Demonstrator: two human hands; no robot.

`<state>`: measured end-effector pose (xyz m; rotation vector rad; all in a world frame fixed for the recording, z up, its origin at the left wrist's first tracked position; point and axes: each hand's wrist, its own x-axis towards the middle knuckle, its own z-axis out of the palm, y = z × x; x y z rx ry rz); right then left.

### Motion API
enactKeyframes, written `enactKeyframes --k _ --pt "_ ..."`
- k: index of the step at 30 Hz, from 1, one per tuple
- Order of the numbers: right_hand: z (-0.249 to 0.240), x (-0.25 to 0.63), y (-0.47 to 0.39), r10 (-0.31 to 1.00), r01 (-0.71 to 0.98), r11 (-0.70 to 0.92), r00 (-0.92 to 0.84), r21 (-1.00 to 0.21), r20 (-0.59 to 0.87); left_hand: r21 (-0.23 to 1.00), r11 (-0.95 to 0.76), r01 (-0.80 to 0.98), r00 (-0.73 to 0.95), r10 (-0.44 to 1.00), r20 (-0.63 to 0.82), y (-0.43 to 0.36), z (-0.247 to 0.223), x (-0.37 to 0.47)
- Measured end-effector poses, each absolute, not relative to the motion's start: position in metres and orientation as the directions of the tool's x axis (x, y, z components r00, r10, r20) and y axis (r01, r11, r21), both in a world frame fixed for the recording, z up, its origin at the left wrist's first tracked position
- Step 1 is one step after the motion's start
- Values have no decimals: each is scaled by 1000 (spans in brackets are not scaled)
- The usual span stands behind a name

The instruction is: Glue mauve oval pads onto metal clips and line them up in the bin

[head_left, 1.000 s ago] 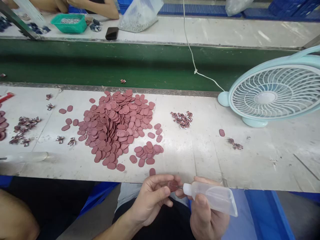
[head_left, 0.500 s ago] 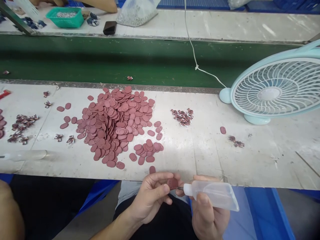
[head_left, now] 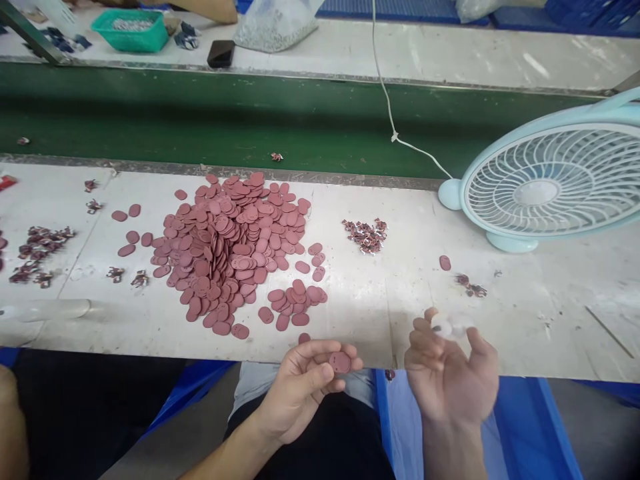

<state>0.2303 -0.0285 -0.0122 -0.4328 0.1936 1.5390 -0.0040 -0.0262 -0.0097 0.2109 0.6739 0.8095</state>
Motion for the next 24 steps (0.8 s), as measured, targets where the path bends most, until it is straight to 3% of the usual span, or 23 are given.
enactKeyframes --k 1,2,4,7,8,9,10,11,12,13,14,19,24 --pt "-23 248 -21 944 -972 -84 -148 219 -296 422 686 -593 494 724 -482 -25 -10 -5" --pt "-33 263 -14 927 -806 -229 -352 546 -131 422 689 -589 488 719 -495 -24 -11 -6" --pt "-47 285 -3 879 -579 -355 -475 734 51 423 691 -586 463 714 -525 -21 -12 -10" --pt "-43 284 -1 840 -370 -438 -494 819 225 434 674 -597 411 723 -556 -17 -14 -18" --pt "-37 276 -2 807 -163 -458 -489 874 331 441 665 -602 393 728 -561 -16 -15 -21" --pt "-30 265 -4 758 192 -432 -451 881 470 448 658 -606 378 733 -565 -15 -15 -24" --pt "-22 253 -3 719 611 -316 -345 726 604 454 651 -608 363 737 -570 -14 -15 -27" --pt "-16 241 0 717 912 -121 -192 391 670 458 646 -611 352 739 -574 -13 -15 -29" --pt "-12 230 6 754 998 65 -62 19 654 462 642 -613 343 742 -576 -12 -15 -31" --pt "-10 221 17 800 951 183 3 -249 599 464 638 -614 337 744 -577 -11 -15 -33" --pt "-11 215 31 839 900 229 10 -370 544 466 637 -614 334 745 -578 -11 -14 -33" --pt "-36 207 103 932 869 255 -104 -424 347 478 653 -587 353 738 -575 -8 -7 -33" --pt "-50 203 84 964 888 235 -160 -395 214 486 642 -593 321 742 -588 -7 -7 -41"
